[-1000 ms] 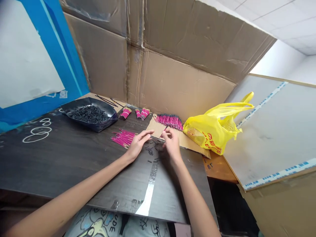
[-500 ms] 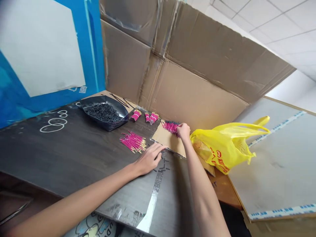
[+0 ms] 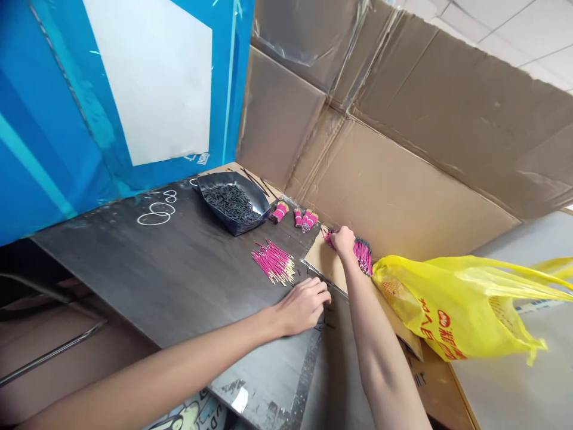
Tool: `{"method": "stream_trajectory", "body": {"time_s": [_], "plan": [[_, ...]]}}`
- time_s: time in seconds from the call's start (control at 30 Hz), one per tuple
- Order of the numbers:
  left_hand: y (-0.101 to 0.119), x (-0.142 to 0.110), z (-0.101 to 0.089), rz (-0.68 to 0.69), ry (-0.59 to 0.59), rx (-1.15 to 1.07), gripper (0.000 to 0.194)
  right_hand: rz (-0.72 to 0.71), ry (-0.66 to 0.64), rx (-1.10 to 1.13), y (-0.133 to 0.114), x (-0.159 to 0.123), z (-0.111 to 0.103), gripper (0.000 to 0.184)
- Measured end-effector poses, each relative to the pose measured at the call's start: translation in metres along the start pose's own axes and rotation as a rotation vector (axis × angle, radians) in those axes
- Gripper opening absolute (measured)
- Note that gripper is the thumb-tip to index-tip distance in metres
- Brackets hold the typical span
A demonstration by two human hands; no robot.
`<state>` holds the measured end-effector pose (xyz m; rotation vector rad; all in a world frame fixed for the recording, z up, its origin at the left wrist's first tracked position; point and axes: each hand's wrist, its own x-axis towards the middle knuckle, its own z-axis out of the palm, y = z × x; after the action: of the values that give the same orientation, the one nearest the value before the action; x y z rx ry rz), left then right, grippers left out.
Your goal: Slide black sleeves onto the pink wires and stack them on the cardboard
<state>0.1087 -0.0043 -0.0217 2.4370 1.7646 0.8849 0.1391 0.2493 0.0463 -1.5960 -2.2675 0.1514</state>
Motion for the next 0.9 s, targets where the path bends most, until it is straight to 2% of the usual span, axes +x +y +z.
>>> {"method": "stream_trajectory", "body": {"time_s": [0.23, 0.4, 0.57, 0.9], "plan": [[-0.001, 0.001, 0.006, 0.01, 0.007, -0.019, 0.017, -0.029, -0.008, 0.05, -0.004, 0.01, 0.0, 0.028], [0.0, 0.001, 0.007, 0.028, -0.035, -0.008, 0.02, -0.051, -0.094, 0.165, -0.011, 0.009, 0.01, 0.013], [0.0, 0.001, 0.006, 0.024, -0.05, -0.003, 0.02, 0.011, -0.18, 0.313, -0.024, 0.013, 0.021, 0.021], [-0.002, 0.001, 0.011, 0.014, -0.063, 0.012, 0.018, 0.14, -0.22, 0.365, -0.031, 0.033, 0.014, 0.026]]}}
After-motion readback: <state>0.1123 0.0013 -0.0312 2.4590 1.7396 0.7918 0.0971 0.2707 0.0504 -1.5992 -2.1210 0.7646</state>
